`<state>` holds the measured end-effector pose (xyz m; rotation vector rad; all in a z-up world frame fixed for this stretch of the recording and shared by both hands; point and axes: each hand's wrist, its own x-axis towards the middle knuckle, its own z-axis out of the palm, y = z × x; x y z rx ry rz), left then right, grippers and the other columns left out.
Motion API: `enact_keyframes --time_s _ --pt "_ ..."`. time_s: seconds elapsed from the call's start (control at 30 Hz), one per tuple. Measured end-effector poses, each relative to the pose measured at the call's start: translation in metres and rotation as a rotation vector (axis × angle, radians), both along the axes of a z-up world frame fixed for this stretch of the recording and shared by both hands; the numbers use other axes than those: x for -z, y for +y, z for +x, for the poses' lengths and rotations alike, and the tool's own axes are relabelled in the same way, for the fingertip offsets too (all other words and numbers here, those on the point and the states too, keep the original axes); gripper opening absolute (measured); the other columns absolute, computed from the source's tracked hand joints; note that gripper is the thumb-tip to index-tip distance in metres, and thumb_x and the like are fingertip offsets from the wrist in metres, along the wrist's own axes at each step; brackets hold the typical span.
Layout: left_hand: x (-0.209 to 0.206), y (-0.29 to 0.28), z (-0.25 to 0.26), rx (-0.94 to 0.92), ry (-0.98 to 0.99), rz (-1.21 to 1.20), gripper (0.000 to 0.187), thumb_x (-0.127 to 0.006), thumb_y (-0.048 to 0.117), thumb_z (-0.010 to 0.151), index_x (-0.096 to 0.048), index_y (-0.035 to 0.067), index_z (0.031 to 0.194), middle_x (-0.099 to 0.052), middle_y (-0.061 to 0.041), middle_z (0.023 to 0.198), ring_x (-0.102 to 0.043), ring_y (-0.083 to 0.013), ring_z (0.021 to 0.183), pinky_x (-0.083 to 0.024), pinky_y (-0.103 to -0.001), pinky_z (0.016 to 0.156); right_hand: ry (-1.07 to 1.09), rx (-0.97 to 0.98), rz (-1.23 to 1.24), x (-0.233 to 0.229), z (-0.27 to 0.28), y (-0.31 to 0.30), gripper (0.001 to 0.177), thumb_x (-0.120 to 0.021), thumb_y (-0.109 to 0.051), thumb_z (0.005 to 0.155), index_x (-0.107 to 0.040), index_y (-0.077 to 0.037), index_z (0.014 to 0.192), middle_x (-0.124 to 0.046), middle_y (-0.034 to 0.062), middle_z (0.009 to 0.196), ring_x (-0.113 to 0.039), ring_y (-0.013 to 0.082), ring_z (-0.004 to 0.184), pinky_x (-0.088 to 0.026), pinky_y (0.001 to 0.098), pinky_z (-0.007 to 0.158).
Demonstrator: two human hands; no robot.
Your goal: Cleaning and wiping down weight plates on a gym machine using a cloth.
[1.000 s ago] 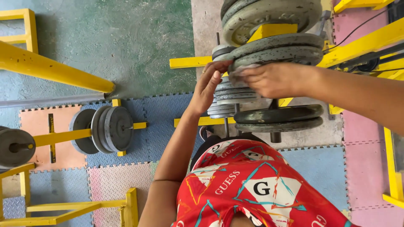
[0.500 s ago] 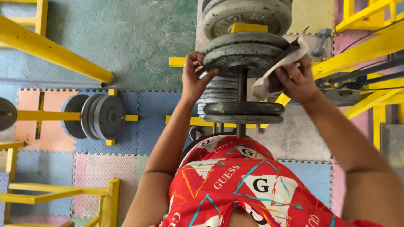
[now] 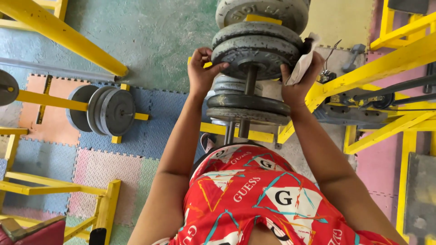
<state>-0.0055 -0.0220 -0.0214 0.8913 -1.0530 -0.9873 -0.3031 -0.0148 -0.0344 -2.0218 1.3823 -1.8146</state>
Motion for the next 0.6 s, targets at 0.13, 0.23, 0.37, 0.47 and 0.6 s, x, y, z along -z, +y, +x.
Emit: enact_keyframes --time_s 0.13,0.23,0.37,0.47,0.6 --pt "-0.012 0.016 0.004 -0.024 -0.192 0.039 0.044 -0.09 -0.008 0.078 -0.058 0.005 0.104 -0.069 0.0 0.092 -0.068 -0.0075 0.088 -0.059 -0.025 0.078 -0.093 -0.042 0.037 0.017 0.002 0.006 0.071 -0.086 -0.011 0.099 -0.038 -0.005 0.15 -0.044 0.0124 0.14 -0.046 0.0272 0.128 -0.035 0.0384 0.117" --pt "-0.022 0.016 0.006 0.019 -0.09 0.014 0.043 -0.089 -0.008 0.08 -0.06 0.005 0.108 -0.065 0.001 0.092 -0.061 -0.0062 0.084 -0.056 -0.024 0.076 -0.209 -0.103 0.108 0.049 -0.005 0.001 0.077 -0.083 -0.006 0.098 -0.03 -0.004 0.154 -0.043 0.0115 0.144 -0.043 0.026 0.136 -0.033 0.0403 0.123" --pt "-0.03 0.021 0.009 0.006 -0.192 0.023 0.045 -0.092 -0.006 0.079 -0.06 0.005 0.108 -0.06 0.0 0.095 -0.058 -0.0066 0.088 -0.057 -0.026 0.078 -0.32 -0.154 0.168 0.076 -0.008 0.008 0.081 -0.078 -0.004 0.098 -0.022 -0.004 0.156 -0.041 0.0101 0.148 -0.04 0.0222 0.137 -0.034 0.0372 0.12" --pt "-0.043 0.022 0.004 -0.007 -0.299 -0.022 0.047 -0.092 -0.004 0.079 -0.058 0.005 0.109 -0.058 -0.001 0.103 -0.057 -0.0087 0.098 -0.057 -0.028 0.082 -0.353 -0.155 0.191 0.079 -0.012 0.01 0.071 -0.074 -0.003 0.1 -0.032 -0.006 0.156 -0.045 0.0098 0.146 -0.043 0.021 0.136 -0.035 0.037 0.121" --pt "-0.035 0.012 0.0 0.171 -0.194 -0.15 0.056 -0.091 0.002 0.083 -0.046 0.007 0.117 -0.055 0.001 0.11 -0.055 -0.0097 0.107 -0.052 -0.029 0.094 -0.229 -0.211 0.085 -0.01 -0.012 0.027 0.048 -0.071 -0.007 0.103 -0.052 -0.008 0.147 -0.051 0.0107 0.142 -0.052 0.0225 0.132 -0.04 0.035 0.119"
